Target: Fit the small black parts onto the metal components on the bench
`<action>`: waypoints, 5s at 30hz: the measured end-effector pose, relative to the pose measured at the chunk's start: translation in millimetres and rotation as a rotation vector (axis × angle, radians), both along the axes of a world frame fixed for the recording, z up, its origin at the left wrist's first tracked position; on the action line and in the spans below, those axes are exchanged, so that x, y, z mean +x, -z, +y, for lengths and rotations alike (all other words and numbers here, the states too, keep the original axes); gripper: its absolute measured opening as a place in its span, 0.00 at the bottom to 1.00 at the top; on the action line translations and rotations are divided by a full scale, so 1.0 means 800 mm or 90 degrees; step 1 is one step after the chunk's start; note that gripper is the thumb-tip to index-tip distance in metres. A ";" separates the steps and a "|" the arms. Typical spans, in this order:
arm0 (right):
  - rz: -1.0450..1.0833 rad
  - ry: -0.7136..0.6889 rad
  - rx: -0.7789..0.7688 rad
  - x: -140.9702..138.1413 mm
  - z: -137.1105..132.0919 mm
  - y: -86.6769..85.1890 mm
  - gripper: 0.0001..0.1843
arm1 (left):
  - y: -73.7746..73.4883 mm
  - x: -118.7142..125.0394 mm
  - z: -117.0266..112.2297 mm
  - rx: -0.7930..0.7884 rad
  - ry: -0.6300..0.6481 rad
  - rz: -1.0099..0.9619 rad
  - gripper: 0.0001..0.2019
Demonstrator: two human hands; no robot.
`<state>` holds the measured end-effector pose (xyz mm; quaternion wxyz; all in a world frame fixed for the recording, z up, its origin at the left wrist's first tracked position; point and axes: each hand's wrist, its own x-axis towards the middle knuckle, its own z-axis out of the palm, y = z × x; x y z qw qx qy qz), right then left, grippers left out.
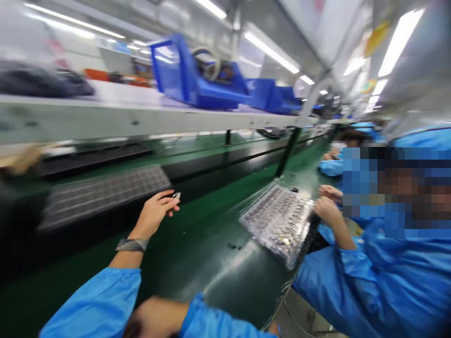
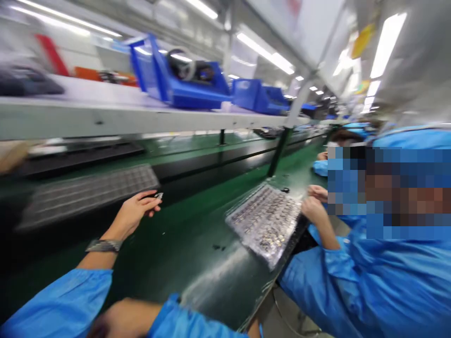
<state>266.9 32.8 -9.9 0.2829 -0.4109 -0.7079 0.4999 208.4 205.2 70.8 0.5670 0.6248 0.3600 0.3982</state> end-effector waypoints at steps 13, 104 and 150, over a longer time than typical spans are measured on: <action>0.176 0.070 -0.160 -0.059 -0.023 0.030 0.18 | 0.114 -0.263 -0.217 -0.247 -0.137 -0.167 0.26; 0.147 0.198 -0.126 -0.052 -0.013 0.037 0.23 | 0.041 -0.456 -0.264 0.010 -0.480 0.431 0.15; -0.007 -0.080 -0.113 -0.057 -0.026 0.031 0.13 | 0.011 -0.405 -0.183 0.138 -0.189 0.622 0.14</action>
